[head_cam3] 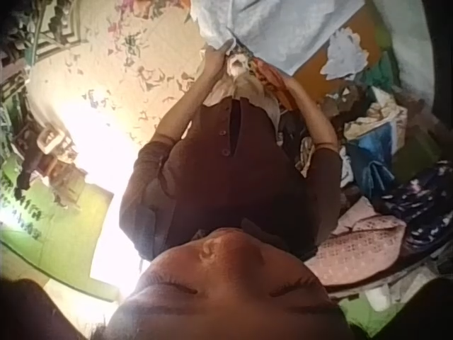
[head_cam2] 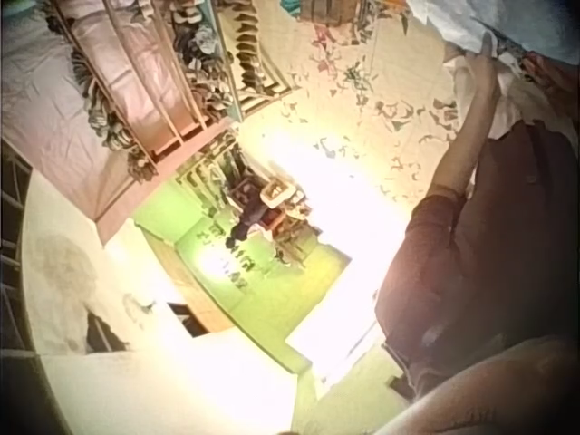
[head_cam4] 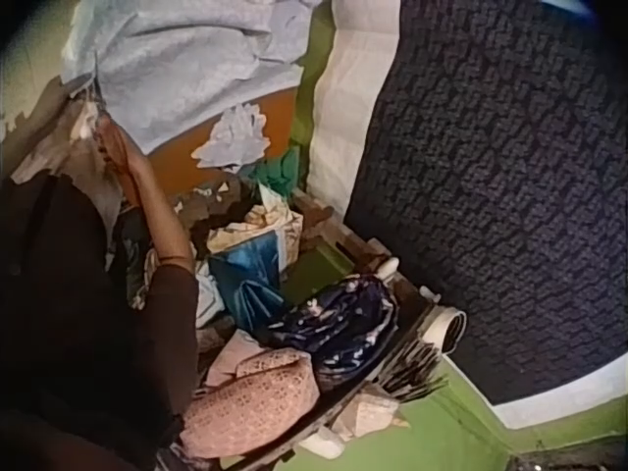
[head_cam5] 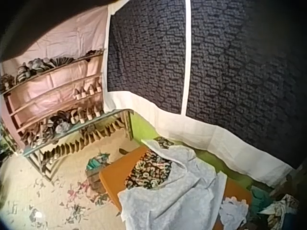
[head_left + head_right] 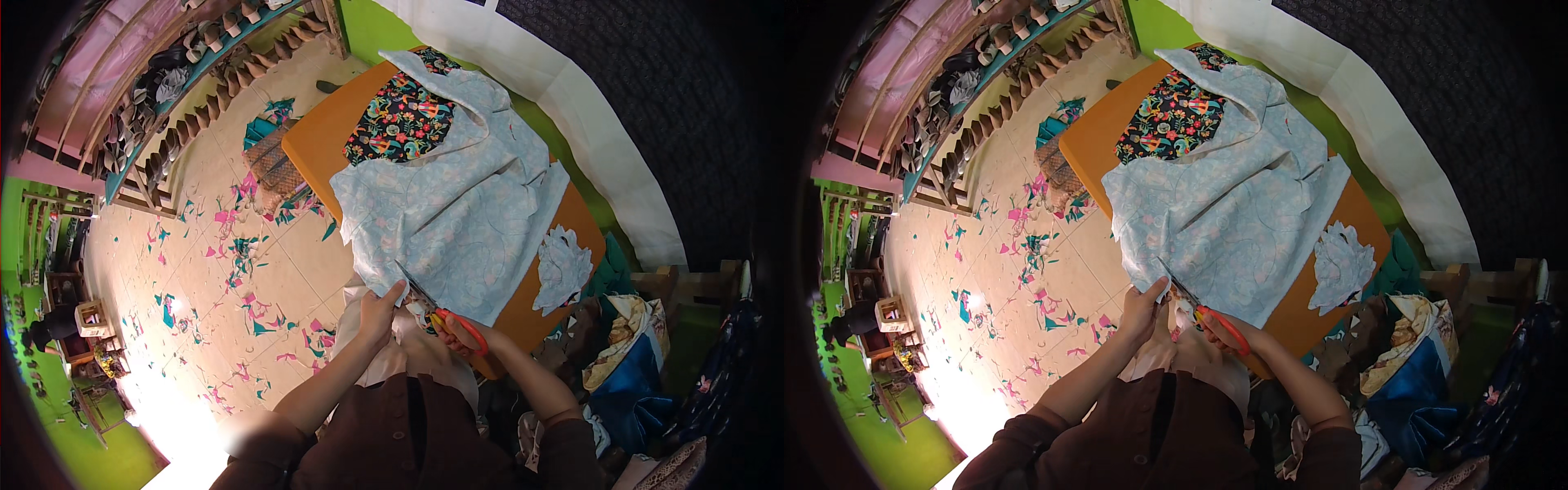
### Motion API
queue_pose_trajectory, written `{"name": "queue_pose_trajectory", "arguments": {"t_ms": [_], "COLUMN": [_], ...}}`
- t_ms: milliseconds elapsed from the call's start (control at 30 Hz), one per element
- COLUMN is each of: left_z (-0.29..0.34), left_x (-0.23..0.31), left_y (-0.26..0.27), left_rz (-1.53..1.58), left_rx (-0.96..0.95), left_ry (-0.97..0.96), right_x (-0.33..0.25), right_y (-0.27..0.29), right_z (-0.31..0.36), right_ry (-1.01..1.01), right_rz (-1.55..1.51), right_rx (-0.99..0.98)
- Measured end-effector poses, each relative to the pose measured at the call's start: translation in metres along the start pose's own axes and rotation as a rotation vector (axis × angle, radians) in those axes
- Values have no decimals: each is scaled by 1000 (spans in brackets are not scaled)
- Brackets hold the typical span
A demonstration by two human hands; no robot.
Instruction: Cutting light blue floral fabric with scissors on a workspace table.
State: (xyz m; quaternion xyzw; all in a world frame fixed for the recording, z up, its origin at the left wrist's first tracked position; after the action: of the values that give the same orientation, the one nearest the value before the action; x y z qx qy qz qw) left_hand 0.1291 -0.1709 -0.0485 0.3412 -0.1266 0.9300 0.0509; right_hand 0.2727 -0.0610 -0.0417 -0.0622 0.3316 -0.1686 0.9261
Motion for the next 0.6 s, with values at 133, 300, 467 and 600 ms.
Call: {"name": "queue_pose_trajectory", "arguments": {"t_ms": [133, 300, 467, 600], "left_z": [-3, -8, -4, -10], "left_x": [-1, -8, -4, -2], "left_y": [4, 13, 9, 16], "left_rz": [26, 23, -24, -23], "left_rx": [2, -15, -39, -47], "left_ry": [10, 36, 42, 18], "right_x": [-6, -13, 1, -26], "right_y": [1, 3, -3, -15], "right_z": [2, 3, -11, -4], "right_ry": [35, 59, 25, 110], "right_rz": [45, 159, -11, 24], "right_rx": [36, 57, 51, 129]}}
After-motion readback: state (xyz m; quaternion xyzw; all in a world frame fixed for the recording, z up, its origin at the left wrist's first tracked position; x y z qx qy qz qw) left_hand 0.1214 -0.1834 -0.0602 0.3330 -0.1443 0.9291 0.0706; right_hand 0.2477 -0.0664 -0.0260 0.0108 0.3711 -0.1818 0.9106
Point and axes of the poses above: each hand's wrist, its own z-axis away from the middle knuckle, its own y-axis out of the back of the hand, x = y × z, the point moved 3 cm from there along -z, towards the middle knuckle, and after that the axes turned 14 degrees about x, right-handed, at the moved point
